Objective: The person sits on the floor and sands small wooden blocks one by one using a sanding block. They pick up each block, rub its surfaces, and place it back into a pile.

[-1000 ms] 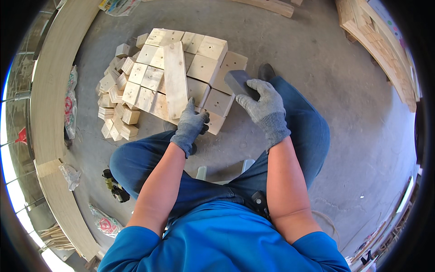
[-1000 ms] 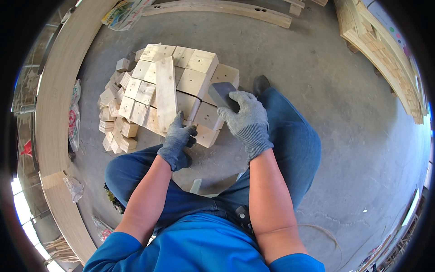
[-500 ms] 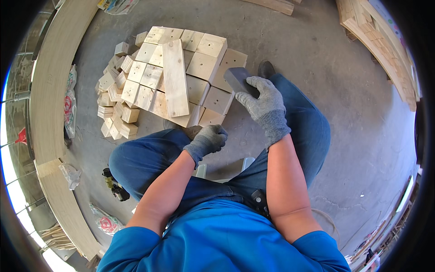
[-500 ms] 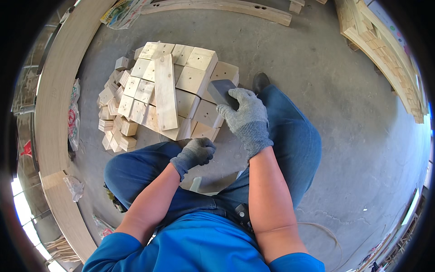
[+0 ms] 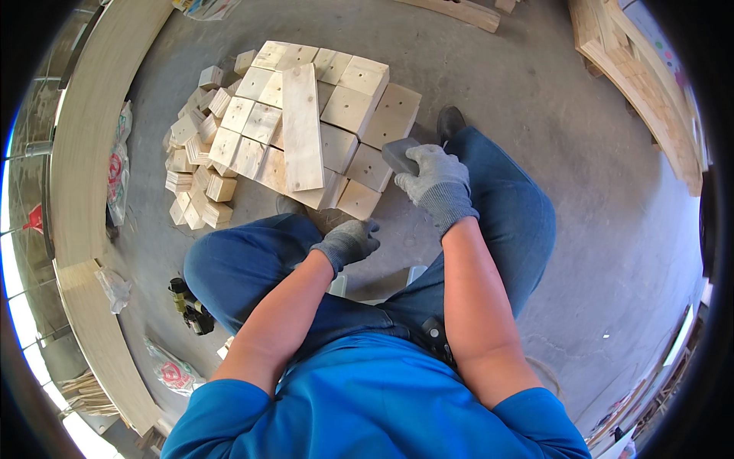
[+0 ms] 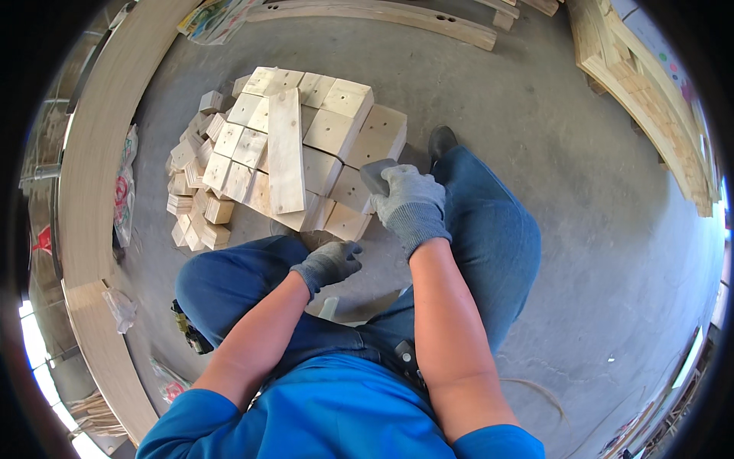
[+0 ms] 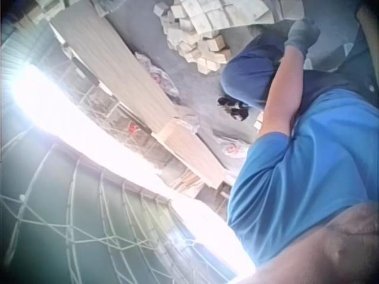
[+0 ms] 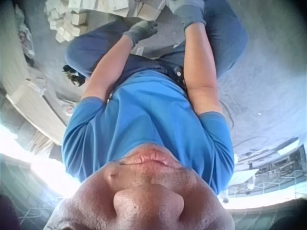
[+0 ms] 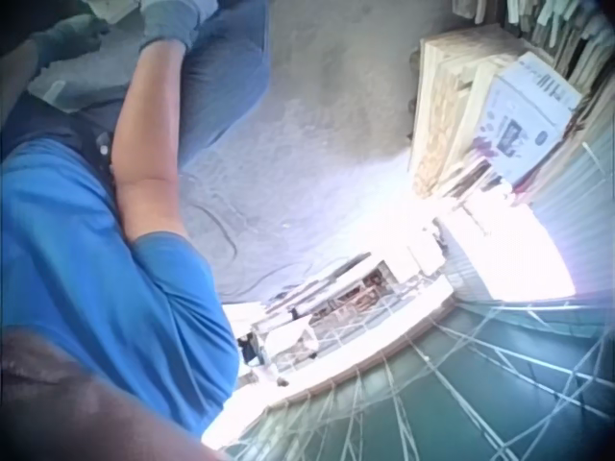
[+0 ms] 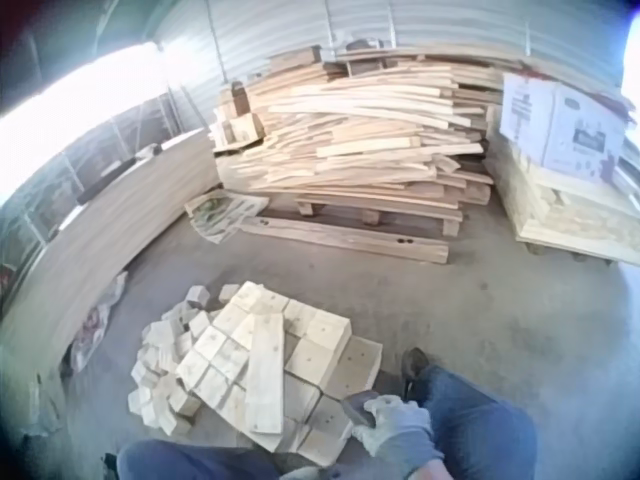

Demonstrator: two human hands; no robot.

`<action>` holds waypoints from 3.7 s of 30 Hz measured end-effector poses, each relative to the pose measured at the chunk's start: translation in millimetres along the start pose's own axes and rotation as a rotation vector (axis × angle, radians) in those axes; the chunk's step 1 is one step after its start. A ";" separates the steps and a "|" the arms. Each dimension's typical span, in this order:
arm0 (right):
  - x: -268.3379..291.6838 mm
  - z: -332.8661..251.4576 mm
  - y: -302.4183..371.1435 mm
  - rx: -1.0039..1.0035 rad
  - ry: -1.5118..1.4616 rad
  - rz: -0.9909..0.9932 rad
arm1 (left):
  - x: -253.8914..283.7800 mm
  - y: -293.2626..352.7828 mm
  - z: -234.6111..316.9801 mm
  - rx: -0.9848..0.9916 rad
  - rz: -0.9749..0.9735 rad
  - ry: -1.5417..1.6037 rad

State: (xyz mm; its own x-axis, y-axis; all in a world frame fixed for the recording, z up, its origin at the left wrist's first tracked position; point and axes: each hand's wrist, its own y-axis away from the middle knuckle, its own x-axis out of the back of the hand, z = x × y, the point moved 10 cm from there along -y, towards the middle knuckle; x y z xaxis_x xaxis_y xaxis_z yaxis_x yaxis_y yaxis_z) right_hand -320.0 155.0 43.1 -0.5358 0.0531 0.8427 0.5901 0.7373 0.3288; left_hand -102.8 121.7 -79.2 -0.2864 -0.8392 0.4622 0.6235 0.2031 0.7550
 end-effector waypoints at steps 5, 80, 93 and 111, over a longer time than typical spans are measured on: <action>-11.9 -18.8 -0.5 0.048 0.112 -0.022 | -9.7 10.7 0.0 -0.002 -0.056 -0.139; -213.4 -89.1 19.0 0.327 0.706 -0.306 | 157.1 140.1 -55.6 -0.085 0.531 0.010; -140.7 -47.7 58.2 0.120 0.767 -0.594 | 170.3 152.6 -56.3 -0.059 0.563 0.083; 79.5 -33.3 69.8 0.149 -0.700 0.000 | 200.8 165.7 -73.0 -0.097 0.814 0.263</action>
State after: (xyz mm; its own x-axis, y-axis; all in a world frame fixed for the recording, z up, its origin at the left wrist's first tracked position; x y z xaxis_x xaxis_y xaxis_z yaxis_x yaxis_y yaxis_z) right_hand -301.3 188.3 147.2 -0.8271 0.4361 0.3547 0.5283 0.8186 0.2253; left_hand -3.9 -50.0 104.8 0.4470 -0.5431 0.7107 0.6243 0.7585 0.1870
